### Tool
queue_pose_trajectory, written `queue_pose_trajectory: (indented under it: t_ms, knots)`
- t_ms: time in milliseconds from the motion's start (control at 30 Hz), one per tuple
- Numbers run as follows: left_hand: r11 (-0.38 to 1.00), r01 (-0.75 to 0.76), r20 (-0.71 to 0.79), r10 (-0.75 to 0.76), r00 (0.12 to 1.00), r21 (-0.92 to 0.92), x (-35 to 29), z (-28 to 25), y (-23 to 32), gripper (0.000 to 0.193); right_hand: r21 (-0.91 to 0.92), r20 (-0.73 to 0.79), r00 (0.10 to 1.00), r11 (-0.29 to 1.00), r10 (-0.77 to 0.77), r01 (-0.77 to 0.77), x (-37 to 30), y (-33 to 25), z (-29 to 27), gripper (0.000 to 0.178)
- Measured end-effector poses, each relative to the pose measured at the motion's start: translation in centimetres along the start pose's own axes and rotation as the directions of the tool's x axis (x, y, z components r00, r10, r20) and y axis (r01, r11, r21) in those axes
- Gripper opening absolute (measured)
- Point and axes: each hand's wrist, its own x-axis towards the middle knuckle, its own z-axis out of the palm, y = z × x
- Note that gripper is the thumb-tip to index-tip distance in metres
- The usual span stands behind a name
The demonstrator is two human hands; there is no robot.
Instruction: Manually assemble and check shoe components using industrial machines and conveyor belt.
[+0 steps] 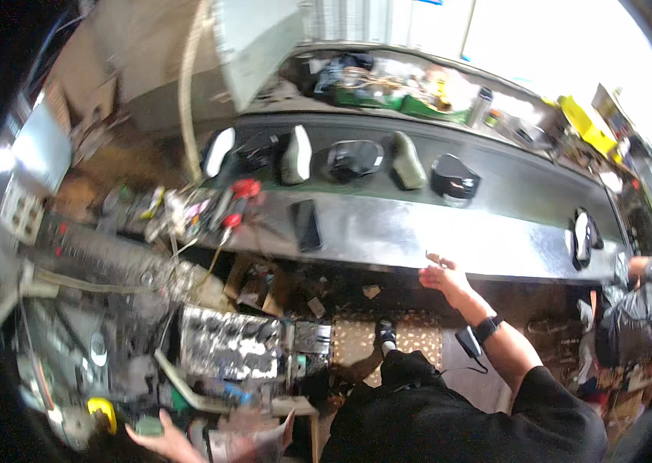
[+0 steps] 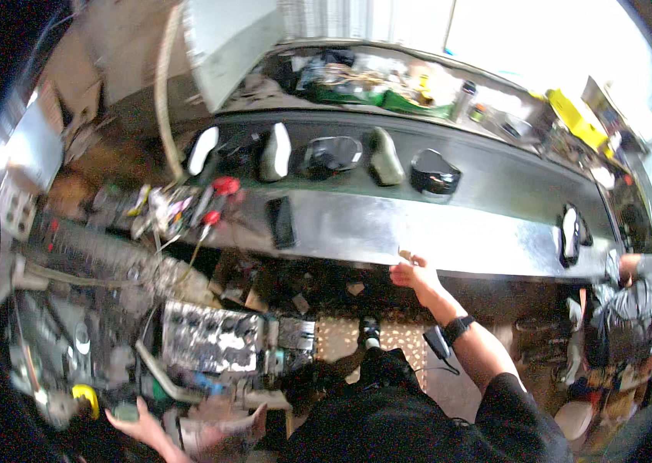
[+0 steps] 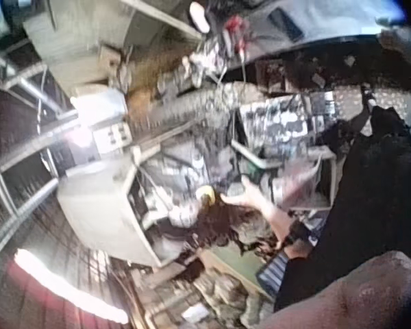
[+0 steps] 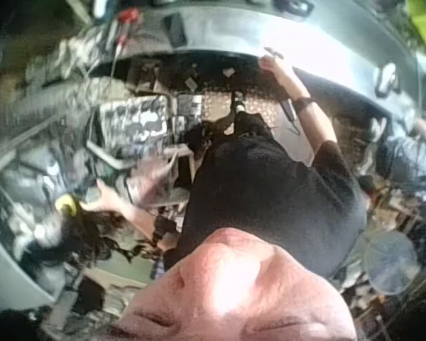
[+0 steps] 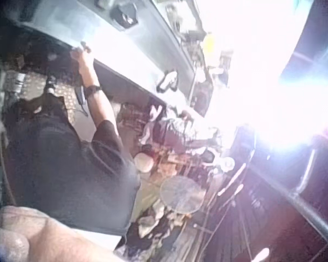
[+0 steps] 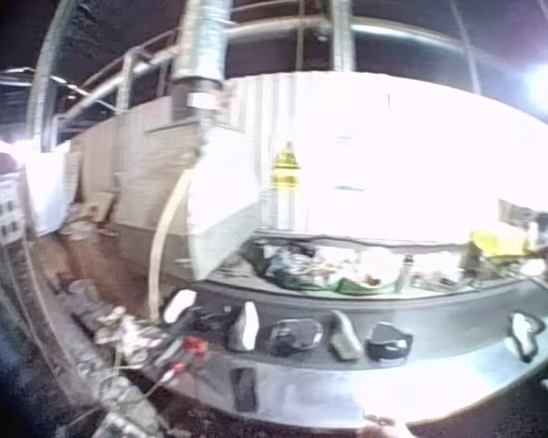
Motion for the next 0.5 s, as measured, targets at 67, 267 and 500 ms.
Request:
queue_pose_trajectory:
  t_ms: [67, 267, 500]
  knots:
    - [0.978, 0.137, 0.036, -0.133, 0.990, -0.157, 0.5, 1.5, -1.5, 0.073, 0.089, -0.104, 0.992, 0.993, -0.064, 0.073, 4.5, -1.3, -5.1, 0.054]
    - [0.971, -0.100, 0.041, 0.094, 0.995, 0.218, -1.9, 0.0, 1.2, 0.083, 0.283, -0.246, 0.943, 0.914, -0.225, 0.291, 18.1, -3.8, -17.4, 0.101]
    - [0.724, -0.193, 0.007, 0.252, 0.968, 0.663, -1.6, 1.4, 1.2, 0.079, 0.629, -0.370, 0.921, 0.762, 0.120, 0.154, 28.0, -5.9, -18.3, 0.082]
